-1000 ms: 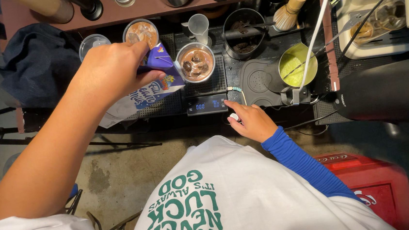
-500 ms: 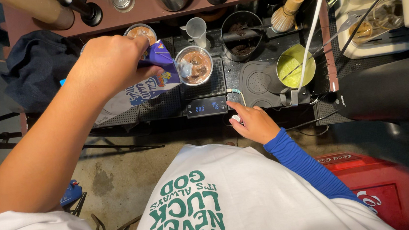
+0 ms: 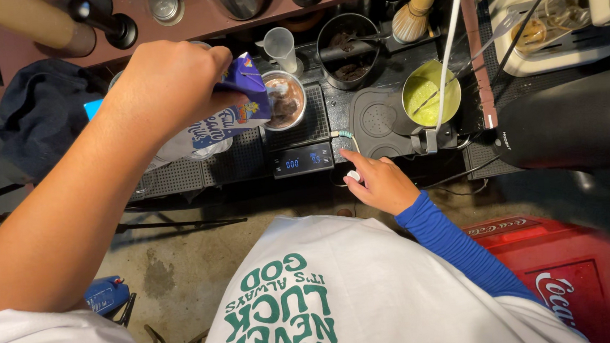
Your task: The person scoops ice into plastic cups, pours a dark liquid, and adds cream from a carton into each cup. They repeat this process for multiple cups, using a digital scale to measure portions.
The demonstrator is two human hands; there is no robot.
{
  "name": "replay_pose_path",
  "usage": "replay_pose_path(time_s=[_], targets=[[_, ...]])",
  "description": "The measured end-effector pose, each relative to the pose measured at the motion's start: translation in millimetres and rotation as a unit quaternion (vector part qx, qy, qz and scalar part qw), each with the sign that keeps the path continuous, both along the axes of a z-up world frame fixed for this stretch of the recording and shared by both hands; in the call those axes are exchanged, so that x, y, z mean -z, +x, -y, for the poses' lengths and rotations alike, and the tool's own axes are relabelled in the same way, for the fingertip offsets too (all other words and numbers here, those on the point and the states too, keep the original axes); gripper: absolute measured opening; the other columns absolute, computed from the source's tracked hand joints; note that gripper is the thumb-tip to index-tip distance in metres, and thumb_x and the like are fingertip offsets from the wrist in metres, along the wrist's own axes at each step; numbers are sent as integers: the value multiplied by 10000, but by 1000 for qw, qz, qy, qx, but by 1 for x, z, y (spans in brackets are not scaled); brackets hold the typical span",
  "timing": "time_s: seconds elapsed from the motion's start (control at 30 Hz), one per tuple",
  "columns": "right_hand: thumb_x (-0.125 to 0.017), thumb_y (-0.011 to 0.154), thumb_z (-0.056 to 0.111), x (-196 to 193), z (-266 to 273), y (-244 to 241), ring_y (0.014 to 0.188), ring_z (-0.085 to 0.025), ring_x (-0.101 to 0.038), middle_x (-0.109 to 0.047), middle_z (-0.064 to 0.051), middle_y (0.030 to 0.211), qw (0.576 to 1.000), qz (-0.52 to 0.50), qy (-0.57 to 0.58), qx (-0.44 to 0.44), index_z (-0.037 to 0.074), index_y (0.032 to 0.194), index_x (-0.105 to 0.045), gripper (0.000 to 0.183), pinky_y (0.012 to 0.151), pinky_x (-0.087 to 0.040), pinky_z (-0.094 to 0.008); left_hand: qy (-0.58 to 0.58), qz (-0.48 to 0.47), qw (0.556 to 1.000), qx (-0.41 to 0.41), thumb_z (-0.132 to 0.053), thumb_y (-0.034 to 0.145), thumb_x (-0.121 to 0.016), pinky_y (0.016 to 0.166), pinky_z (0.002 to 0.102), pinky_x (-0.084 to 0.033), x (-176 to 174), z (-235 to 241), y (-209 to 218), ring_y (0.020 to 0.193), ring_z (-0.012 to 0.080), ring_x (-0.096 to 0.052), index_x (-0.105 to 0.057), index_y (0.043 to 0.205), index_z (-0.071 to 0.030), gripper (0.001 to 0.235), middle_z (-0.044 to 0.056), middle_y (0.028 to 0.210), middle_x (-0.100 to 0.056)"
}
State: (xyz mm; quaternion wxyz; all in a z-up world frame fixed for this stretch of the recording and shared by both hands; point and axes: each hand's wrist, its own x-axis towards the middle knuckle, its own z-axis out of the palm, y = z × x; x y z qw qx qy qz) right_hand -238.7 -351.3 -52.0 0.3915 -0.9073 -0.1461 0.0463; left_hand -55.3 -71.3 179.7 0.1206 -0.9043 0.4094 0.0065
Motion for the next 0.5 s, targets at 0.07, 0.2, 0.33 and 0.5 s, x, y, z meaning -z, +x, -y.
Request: replay_pose_path(time_s=[0.07,0.2,0.33,0.5], targets=[[-712,896,216,1,1,-1,586,-184,-599,-662,-50,755,1000,-2,5,3,95,1427,-531,573,663,-447,-334,-21,5,999,27,-465,785,-808,596,412,-544,-2,3,-3,701,297,-696,-688,939,-82,431,91,723,-680],[-713,890,217,3,1,-3,585,-185,-599,-658,-48,742,1000,-12,2,8,94,1434,-527,587,672,-448,-339,-5,9,999,53,-507,760,-808,593,391,-541,-9,7,-12,710,270,-694,-716,925,-102,447,71,713,-676],[-721,882,207,-1,-2,-4,581,-183,-594,-658,-47,751,1000,-4,10,7,79,1414,-545,575,678,-453,-338,28,26,997,73,-539,756,-781,557,359,-533,-15,12,-21,696,241,-696,-745,935,-129,449,48,677,-675],[-710,904,116,-18,-3,5,644,-118,-555,-598,-44,861,990,-38,135,34,68,1247,-673,349,633,-485,-246,93,27,992,83,-512,737,-776,553,352,-531,-18,19,-20,712,229,-706,-751,922,-153,405,16,712,-692]])
